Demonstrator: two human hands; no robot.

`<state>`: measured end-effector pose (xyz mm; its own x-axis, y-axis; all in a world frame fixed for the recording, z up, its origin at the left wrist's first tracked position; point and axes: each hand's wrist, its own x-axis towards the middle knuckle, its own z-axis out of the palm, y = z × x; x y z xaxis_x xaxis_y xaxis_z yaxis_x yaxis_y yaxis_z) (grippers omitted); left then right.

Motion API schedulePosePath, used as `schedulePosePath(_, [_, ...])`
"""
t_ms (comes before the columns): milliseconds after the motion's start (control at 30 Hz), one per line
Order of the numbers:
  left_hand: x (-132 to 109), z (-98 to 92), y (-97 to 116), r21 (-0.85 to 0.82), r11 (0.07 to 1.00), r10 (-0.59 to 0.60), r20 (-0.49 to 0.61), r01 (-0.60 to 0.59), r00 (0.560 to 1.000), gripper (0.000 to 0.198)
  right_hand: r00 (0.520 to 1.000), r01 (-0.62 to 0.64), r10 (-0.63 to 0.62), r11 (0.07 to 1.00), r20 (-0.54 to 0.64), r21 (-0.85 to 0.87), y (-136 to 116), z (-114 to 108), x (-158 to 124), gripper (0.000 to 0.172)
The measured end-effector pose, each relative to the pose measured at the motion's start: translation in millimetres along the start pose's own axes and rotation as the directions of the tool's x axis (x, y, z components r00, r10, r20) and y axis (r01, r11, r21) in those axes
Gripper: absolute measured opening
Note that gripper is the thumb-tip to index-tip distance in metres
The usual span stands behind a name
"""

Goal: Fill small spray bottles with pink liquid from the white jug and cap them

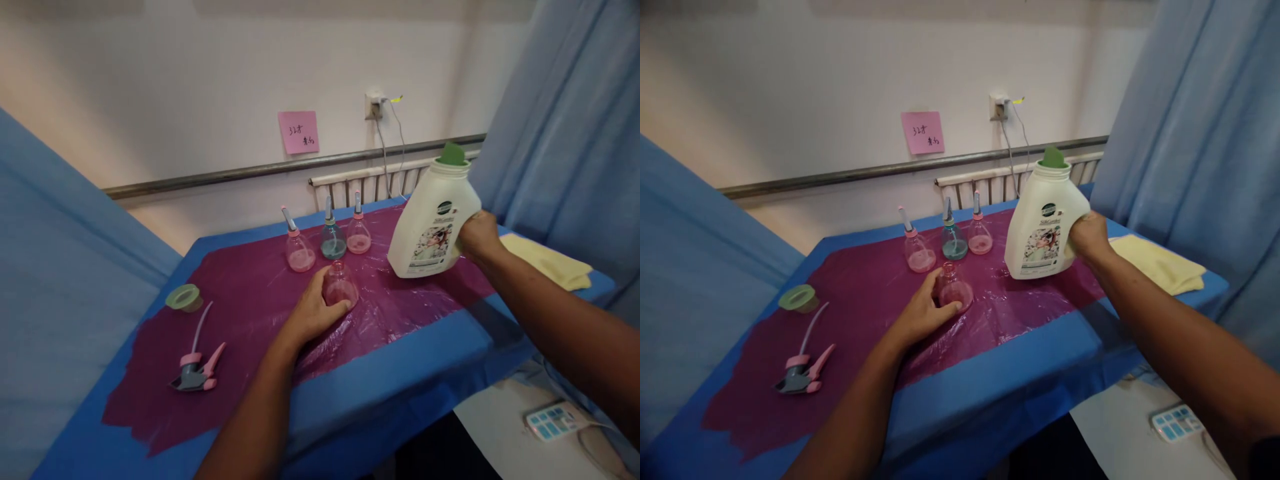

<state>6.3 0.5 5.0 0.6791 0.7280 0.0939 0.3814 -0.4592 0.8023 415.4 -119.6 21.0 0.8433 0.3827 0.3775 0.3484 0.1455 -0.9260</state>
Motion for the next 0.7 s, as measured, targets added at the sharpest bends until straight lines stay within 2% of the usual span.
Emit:
schedulePosePath(133, [-0.2, -1.3, 5.1, 0.004, 1.000, -0.018, -0.005, 0.018, 1.000, 0.097, 0.998, -0.055, 0.057, 0.993, 0.017, -0.101, 15.1, 1.5, -13.7, 0.044])
schedulePosePath(333, [0.7, -2.5, 1.6, -0.006, 0.999, -0.032, 0.001, 0.032, 1.000, 0.100, 0.999, 0.023, -0.011, 0.965, 0.046, -0.260, 20.9, -6.1, -18.5, 0.034])
schedulePosePath(533, [2.9, -1.8, -0.4, -0.012, 0.998, -0.055, -0.016, 0.055, 0.998, 0.105, 0.998, 0.055, -0.041, 0.945, 0.052, -0.322, 24.1, -3.2, -18.9, 0.035])
schedulePosePath(700, [0.5, -3.3, 0.7, 0.003, 0.998, -0.068, -0.037, 0.068, 0.997, 0.095, 0.997, 0.058, -0.036, 0.933, 0.070, -0.356, 22.6, -3.4, -15.8, 0.023])
